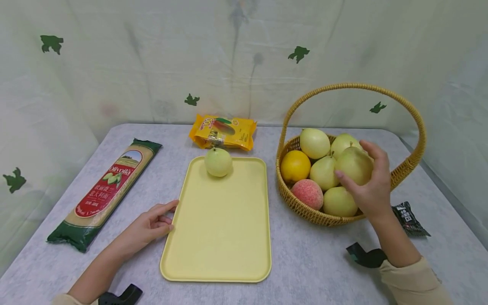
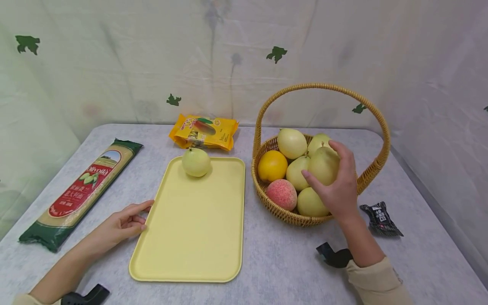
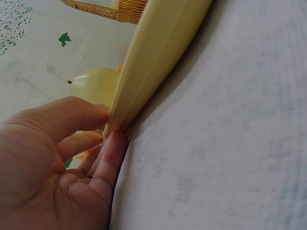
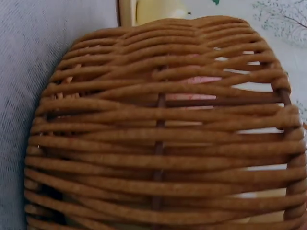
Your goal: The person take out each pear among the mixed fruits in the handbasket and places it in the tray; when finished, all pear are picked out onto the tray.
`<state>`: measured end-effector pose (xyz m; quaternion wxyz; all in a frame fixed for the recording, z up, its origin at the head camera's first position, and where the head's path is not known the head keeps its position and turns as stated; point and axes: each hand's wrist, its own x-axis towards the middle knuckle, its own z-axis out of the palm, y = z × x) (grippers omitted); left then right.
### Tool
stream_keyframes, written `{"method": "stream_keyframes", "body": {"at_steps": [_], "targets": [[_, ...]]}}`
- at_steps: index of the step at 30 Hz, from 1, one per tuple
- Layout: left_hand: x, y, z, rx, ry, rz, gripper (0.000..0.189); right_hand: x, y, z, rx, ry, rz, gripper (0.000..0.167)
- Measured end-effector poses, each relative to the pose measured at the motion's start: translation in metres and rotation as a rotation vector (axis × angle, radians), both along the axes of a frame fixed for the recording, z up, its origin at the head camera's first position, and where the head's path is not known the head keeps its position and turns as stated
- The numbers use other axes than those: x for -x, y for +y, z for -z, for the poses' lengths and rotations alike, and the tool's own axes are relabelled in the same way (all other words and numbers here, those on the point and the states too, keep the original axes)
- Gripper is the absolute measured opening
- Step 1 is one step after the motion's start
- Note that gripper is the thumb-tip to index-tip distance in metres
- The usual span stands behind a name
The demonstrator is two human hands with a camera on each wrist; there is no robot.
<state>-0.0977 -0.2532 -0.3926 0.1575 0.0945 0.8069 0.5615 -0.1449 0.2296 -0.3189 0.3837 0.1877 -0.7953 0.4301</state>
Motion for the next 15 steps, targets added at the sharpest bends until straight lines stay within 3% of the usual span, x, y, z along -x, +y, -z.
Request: {"method": "stream_keyframes", "body": {"at_steps": [9,15], "targets": [[-0.001,0.000,0.000,0.014,0.010,-0.004,0.062,0.001,0.007,0.001,-0.033,-0.201,0.091,0.075],[-0.001,-0.001,0.000,0.007,0.007,0.002,0.062,0.000,0.012,-0.002,-0.064,-0.357,0.100,0.074]]}}
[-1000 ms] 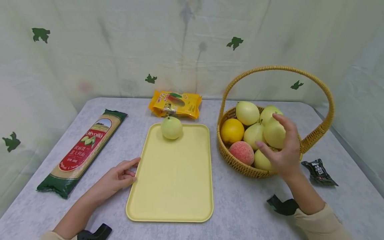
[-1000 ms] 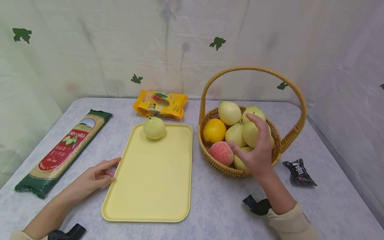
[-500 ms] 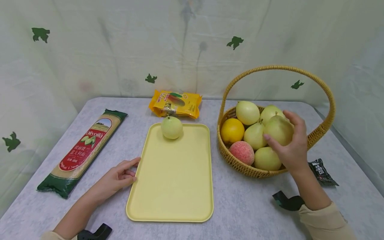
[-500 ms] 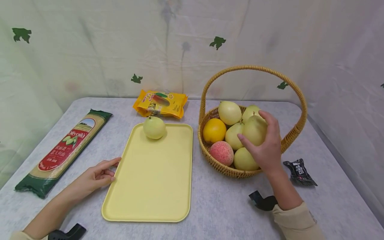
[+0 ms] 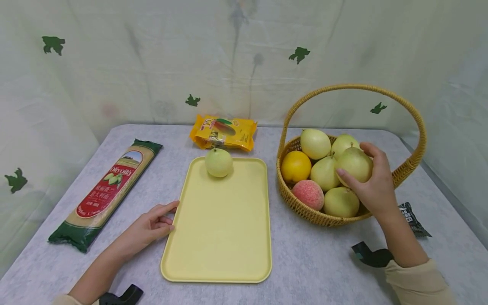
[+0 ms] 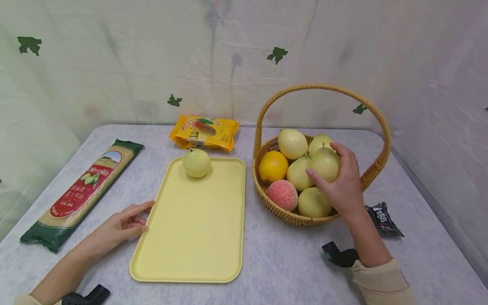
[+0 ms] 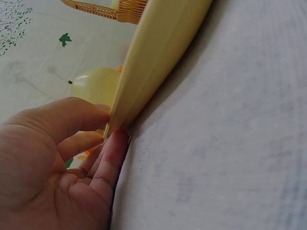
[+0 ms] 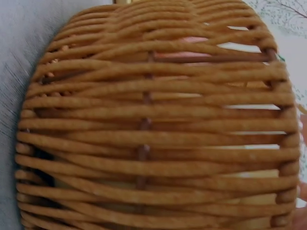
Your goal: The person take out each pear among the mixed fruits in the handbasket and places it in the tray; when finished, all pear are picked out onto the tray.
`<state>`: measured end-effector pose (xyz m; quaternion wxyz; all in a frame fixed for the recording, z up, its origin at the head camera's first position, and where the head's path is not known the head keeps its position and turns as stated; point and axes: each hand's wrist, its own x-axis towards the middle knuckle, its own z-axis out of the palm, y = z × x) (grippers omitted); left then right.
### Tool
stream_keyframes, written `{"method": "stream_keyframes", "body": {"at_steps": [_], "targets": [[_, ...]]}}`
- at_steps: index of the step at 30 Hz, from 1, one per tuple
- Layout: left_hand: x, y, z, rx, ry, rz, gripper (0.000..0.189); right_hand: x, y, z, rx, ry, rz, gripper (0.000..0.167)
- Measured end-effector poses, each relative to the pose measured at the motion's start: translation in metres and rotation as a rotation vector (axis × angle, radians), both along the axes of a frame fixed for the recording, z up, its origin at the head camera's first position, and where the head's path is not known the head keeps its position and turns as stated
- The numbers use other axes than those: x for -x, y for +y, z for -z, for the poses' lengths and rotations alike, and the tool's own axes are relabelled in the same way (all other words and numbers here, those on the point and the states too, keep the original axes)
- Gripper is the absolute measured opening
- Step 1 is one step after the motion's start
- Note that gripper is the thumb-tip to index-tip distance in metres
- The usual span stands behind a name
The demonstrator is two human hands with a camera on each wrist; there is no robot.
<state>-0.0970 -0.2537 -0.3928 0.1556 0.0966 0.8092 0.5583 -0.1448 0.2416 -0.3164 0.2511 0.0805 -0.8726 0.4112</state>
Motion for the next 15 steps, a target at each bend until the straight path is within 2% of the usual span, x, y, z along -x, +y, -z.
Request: {"method": "stream_keyframes", "body": {"at_steps": [8,15], "targets": [[0.000,0.000,-0.001,-0.015,0.004,0.018,0.062,0.000,0.010,-0.007,-0.051,-0.192,-0.048,0.076],[0.000,-0.001,-0.002,-0.019,0.015,0.034,0.061,-0.001,0.018,-0.013,-0.104,-0.325,-0.065,0.078]]}}
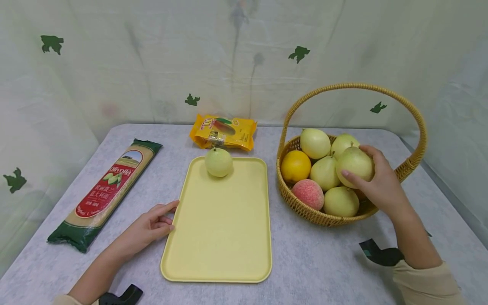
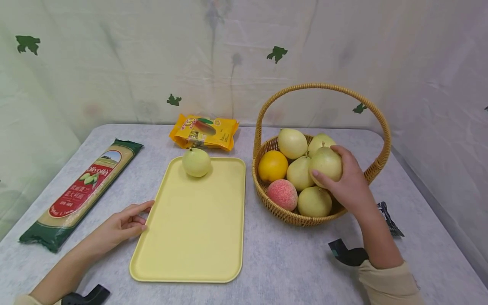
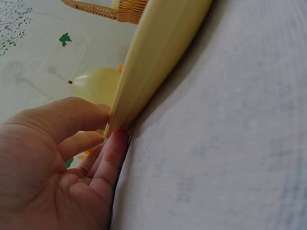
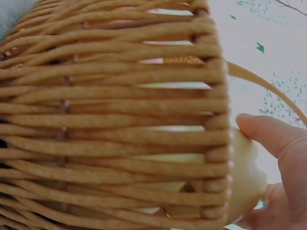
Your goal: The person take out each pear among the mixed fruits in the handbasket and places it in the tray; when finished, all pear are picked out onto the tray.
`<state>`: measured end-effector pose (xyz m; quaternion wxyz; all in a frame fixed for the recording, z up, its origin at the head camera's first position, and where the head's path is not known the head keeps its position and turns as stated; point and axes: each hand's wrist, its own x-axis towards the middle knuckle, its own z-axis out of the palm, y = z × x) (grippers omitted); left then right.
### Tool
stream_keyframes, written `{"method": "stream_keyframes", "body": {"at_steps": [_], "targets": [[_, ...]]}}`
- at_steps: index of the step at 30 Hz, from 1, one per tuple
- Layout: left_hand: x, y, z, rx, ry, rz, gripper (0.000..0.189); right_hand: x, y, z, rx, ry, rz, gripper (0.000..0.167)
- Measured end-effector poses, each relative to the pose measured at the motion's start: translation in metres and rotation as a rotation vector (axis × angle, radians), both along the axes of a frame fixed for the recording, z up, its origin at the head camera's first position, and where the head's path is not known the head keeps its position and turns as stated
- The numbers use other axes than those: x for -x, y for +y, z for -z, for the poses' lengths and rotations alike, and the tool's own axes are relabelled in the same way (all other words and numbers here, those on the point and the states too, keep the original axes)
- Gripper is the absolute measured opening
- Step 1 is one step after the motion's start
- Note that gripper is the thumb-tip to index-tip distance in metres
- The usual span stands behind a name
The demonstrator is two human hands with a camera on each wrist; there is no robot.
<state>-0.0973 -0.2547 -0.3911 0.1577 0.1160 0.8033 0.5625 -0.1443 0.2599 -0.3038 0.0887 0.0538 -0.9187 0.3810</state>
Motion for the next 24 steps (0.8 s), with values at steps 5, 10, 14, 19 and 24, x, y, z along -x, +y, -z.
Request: {"method": "stream_keyframes", "body": {"at_steps": [5,10,14,19,24], "targets": [[0.000,0.000,0.000,0.002,0.003,0.001,0.061,-0.002,0.001,-0.006,-0.025,-0.100,0.019,0.084],[0.001,0.000,0.001,0.001,0.002,0.002,0.061,-0.003,0.000,-0.007,-0.008,-0.086,0.047,0.084],[0.001,0.000,0.001,0.001,0.000,0.000,0.062,-0.004,-0.003,-0.006,0.023,-0.025,0.072,0.083],[0.001,0.001,0.000,0.007,-0.002,-0.005,0.062,-0.009,-0.011,-0.009,0.025,0.080,0.103,0.079],[0.000,0.001,0.000,0.016,-0.007,-0.009,0.062,-0.021,-0.031,-0.014,0.070,0.163,0.051,0.079]]}}
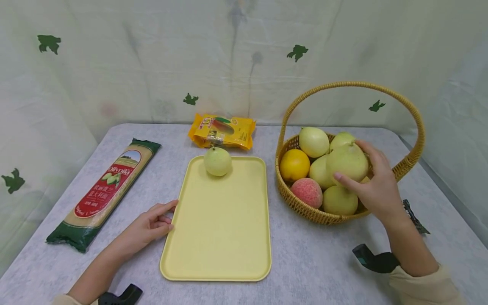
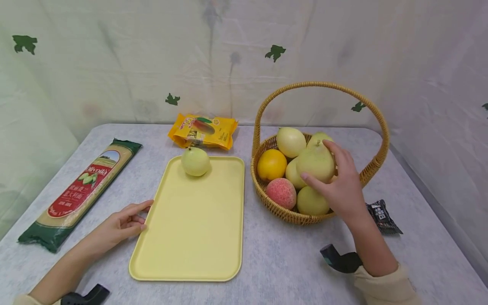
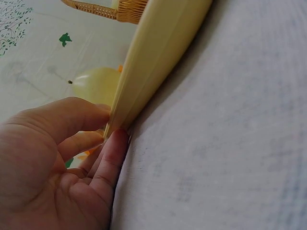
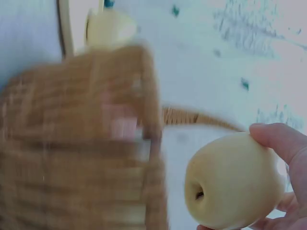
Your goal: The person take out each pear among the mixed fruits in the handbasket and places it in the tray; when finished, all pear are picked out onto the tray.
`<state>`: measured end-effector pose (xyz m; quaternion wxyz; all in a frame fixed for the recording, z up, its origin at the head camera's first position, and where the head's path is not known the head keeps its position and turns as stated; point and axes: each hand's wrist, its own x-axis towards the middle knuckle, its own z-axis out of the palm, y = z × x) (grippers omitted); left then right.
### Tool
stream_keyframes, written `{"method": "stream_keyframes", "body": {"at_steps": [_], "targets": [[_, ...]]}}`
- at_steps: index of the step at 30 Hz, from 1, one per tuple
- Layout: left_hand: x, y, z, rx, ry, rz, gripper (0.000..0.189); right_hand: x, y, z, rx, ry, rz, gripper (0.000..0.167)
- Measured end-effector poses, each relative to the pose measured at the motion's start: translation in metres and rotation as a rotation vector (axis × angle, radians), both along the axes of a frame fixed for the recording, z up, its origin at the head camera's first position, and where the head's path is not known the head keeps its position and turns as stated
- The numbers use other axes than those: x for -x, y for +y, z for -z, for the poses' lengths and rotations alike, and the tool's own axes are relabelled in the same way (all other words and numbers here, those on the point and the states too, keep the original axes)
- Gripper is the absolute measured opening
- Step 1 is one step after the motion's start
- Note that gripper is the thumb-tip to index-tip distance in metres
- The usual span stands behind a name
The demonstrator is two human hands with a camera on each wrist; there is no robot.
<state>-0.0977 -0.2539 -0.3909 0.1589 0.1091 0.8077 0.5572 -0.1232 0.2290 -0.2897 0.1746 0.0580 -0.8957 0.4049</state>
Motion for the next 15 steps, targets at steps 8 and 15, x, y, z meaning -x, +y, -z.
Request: {"method": "stream_keyframes", "body": {"at_steps": [8,15], "targets": [[0.000,0.000,0.000,0.000,-0.006,-0.007,0.062,-0.022,-0.043,-0.001,0.149,0.095,-0.245,0.081],[-0.001,0.001,-0.001,0.007,0.007,-0.004,0.061,-0.025,-0.075,0.005,0.266,0.094,-0.439,0.082]]}}
